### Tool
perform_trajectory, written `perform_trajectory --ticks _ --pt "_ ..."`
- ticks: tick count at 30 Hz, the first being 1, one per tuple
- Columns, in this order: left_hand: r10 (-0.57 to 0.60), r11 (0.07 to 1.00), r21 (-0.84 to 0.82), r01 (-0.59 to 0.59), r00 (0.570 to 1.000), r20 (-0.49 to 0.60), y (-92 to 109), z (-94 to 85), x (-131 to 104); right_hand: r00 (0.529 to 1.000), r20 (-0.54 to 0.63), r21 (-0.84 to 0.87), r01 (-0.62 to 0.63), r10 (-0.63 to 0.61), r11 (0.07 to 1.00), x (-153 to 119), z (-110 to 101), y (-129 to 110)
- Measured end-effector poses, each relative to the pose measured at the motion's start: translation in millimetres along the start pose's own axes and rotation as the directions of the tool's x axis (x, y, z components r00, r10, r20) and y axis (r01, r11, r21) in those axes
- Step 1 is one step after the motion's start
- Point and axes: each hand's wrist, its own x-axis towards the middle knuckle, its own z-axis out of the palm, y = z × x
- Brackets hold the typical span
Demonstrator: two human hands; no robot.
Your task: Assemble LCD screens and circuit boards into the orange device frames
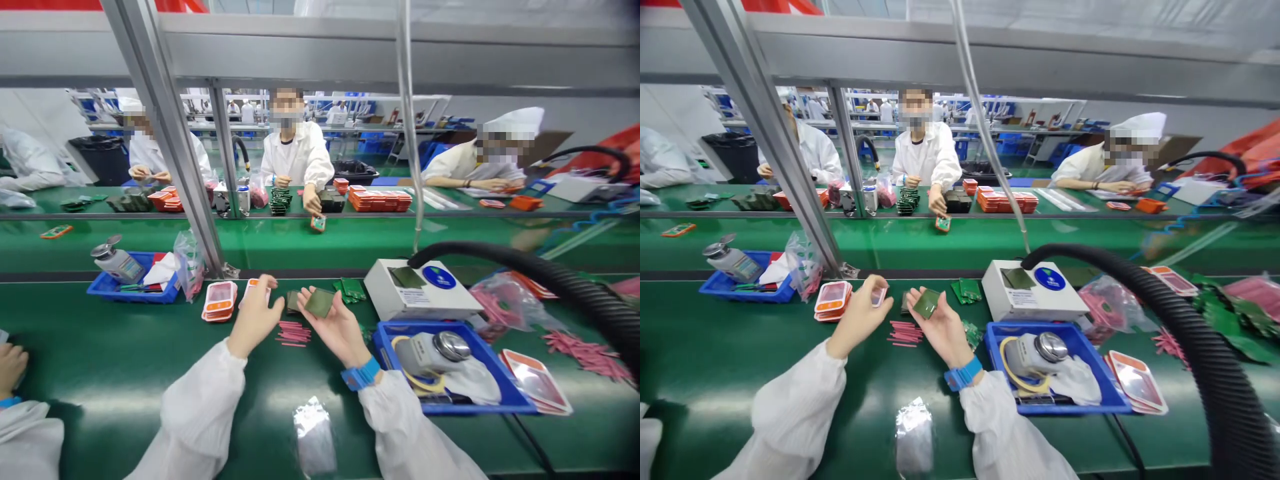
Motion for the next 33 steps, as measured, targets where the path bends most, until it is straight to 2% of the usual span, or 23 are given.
perform_trajectory --ticks 3,7,11,15,20,24,28,33 --pt "0.002 0.946 0.321 0.052 0.986 -0.164 9 -2.9 24 1.0 -0.015 0.024 0.01 -0.01 1.0 3 -2 -1" --pt "-0.029 0.815 0.557 0.16 0.971 -0.236 9 2.6 43 1.0 -0.003 0.045 -0.013 0.013 0.999 2 -3 -4" --pt "-0.019 0.746 0.637 0.197 0.961 -0.275 2 6.3 46 1.0 0.02 0.058 -0.026 0.025 0.998 0 -1 -7" --pt "0.022 0.772 0.605 0.194 0.943 -0.331 5 2.6 43 0.999 0.028 0.087 -0.027 0.024 0.996 0 3 -6" --pt "0.119 0.917 0.397 0.025 0.935 -0.333 20 3.1 24 1.0 0.01 0.13 -0.025 0.024 0.991 3 5 -5" --pt "0.107 0.994 0.009 -0.109 0.957 -0.269 21 14.5 2 0.999 0.017 0.153 -0.048 0.046 0.987 4 6 -5" --pt "0.009 0.909 -0.407 -0.091 0.98 -0.199 3 21.6 -5 0.996 0.061 0.173 -0.071 0.061 0.982 2 9 -7" --pt "-0.073 0.734 -0.679 0.029 0.997 -0.036 -25 28.0 -9 0.988 0.151 0.188 -0.068 0.039 0.98 -17 17 -15"
